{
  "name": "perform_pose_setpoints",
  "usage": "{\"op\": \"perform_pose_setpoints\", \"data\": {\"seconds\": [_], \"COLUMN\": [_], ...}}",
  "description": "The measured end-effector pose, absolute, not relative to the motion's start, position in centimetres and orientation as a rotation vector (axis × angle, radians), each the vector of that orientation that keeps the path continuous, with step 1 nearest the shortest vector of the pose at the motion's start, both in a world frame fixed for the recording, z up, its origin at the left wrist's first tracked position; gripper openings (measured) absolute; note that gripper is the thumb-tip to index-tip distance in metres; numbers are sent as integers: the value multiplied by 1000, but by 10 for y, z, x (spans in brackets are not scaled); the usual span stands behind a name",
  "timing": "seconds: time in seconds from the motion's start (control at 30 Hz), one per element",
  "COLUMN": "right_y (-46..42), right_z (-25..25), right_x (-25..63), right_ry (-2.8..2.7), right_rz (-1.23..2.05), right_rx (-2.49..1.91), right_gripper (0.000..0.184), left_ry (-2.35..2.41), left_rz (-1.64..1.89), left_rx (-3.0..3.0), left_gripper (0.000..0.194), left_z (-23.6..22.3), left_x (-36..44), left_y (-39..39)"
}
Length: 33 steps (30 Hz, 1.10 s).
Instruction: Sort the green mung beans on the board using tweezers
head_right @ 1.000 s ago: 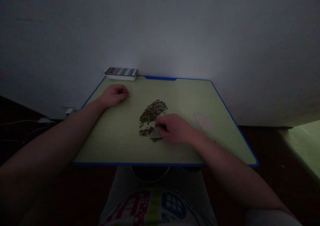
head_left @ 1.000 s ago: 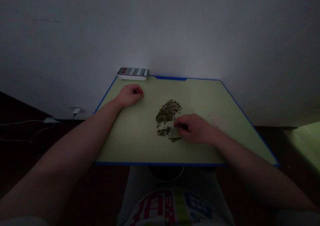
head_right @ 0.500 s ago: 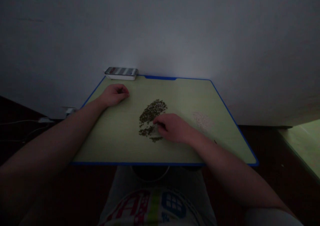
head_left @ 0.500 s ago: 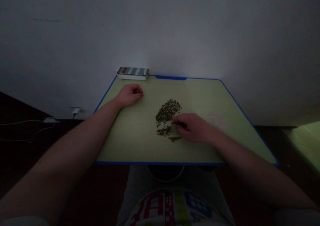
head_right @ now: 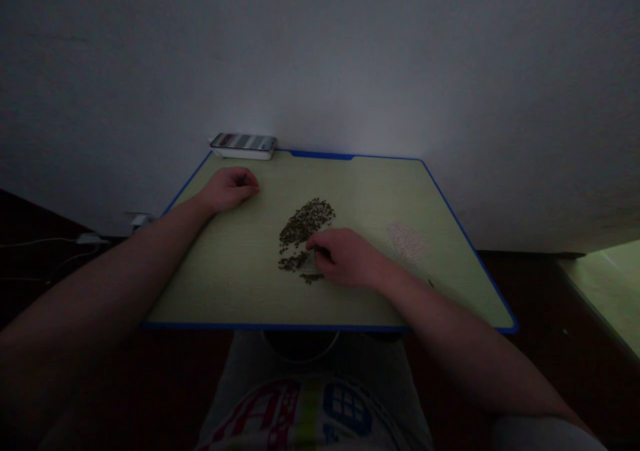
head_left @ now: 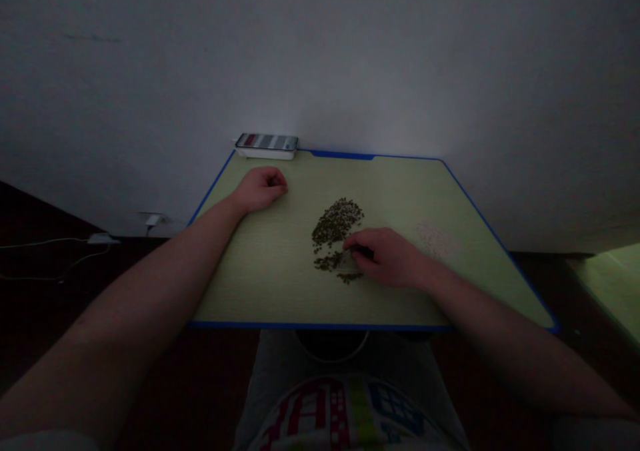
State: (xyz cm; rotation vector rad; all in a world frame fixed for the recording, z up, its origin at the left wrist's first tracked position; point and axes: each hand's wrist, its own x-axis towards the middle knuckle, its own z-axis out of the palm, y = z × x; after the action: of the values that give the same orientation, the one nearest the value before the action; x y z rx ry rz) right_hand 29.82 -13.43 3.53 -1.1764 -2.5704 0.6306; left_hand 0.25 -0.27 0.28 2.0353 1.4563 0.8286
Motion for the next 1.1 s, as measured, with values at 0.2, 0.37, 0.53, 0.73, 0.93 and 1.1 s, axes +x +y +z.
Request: {"op": "perform_pose_setpoints", "data": {"seconds": [0.2, 0.37, 0.53, 0.73, 0.93, 1.1], "right_y": [-132, -131, -131, -133, -131, -131], "right_z": [34, 34, 32, 33, 32, 30], "right_x": [303, 301, 300, 301, 300, 299], "right_ry": [-2533, -2525, -2534, -2576, -2537, -2549], "right_rz": [579, 575, 591, 604, 579, 579], "right_rx": [-1243, -1249, -1174, -1153, -1164, -1112], "right_gripper": [28, 28, 29, 30, 29, 30], "left_ry": [1474, 1458, 1456, 1463, 1468, 1498], "left_rz": [838, 839, 839, 848, 839, 820], "left_rx": [2037, 2041, 2062, 2052, 2049, 2045], "left_gripper": [18, 19, 17, 17, 18, 18], "left_z": [2, -2, 0, 1, 3, 5], "left_x": [2, 0, 1, 1, 3, 4], "left_y": [-2, 1, 0, -1, -3, -4]}}
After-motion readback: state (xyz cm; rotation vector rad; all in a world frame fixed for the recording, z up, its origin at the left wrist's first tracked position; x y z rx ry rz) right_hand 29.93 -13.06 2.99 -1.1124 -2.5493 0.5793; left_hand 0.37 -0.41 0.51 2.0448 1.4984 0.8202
